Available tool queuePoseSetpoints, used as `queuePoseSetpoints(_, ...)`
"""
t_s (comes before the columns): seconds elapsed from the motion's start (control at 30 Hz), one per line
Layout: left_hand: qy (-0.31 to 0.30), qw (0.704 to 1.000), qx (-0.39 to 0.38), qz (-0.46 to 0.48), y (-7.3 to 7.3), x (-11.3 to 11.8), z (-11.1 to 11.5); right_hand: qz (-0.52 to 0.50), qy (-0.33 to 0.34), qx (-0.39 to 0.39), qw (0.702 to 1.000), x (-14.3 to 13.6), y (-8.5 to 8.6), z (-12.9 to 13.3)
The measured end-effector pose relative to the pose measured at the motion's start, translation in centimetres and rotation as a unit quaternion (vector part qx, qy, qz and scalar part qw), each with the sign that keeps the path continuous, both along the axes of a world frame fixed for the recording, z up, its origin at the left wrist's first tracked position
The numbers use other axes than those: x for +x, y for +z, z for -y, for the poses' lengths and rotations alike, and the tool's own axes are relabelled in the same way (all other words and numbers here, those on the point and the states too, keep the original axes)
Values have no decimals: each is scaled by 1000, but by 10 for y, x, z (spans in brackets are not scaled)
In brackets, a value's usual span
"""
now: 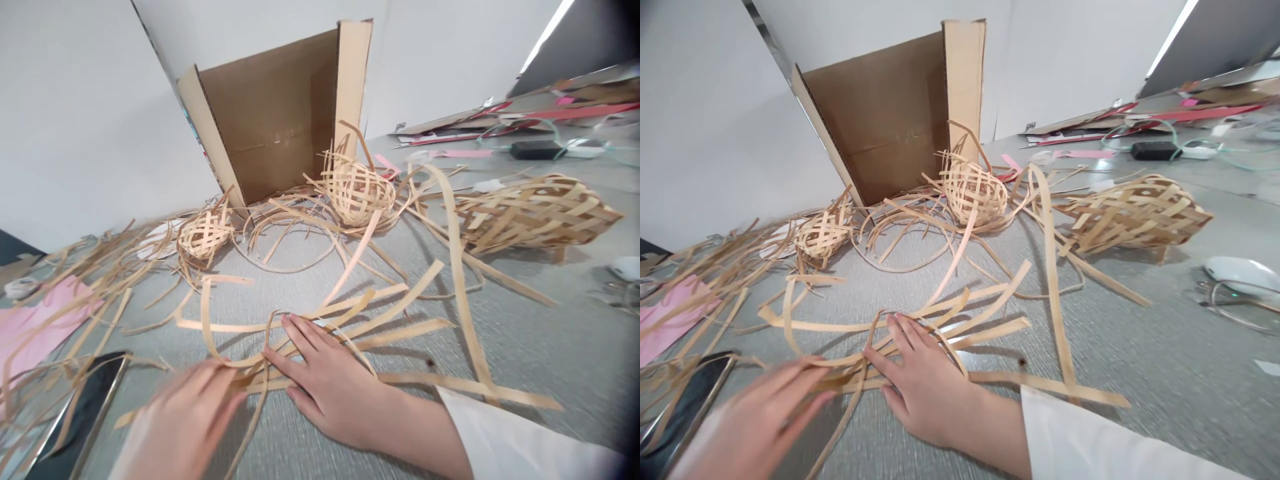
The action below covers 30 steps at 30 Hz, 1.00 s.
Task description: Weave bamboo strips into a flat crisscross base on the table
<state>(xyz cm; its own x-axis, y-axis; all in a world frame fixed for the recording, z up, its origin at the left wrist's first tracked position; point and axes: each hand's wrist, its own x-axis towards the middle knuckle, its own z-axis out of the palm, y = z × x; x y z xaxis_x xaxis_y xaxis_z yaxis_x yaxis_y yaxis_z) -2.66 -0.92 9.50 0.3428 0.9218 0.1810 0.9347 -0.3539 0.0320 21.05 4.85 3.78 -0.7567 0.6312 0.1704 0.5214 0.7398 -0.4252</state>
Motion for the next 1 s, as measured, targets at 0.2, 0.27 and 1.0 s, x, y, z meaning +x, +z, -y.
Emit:
queuePoseSetpoints(0.2, 35, 995, -54, -80, -21, 34, -6, 16, 1, -9, 1000, -1, 1, 0)
queuePoseSetpoints(0.27, 52, 991, -107, -60, -19, 29, -8, 17, 4, -11, 1000, -1, 1, 0)
queuePoseSetpoints(1.0, 196, 942, -203, 181, -8, 19, -38, 25, 2, -28, 999, -2, 0, 1)
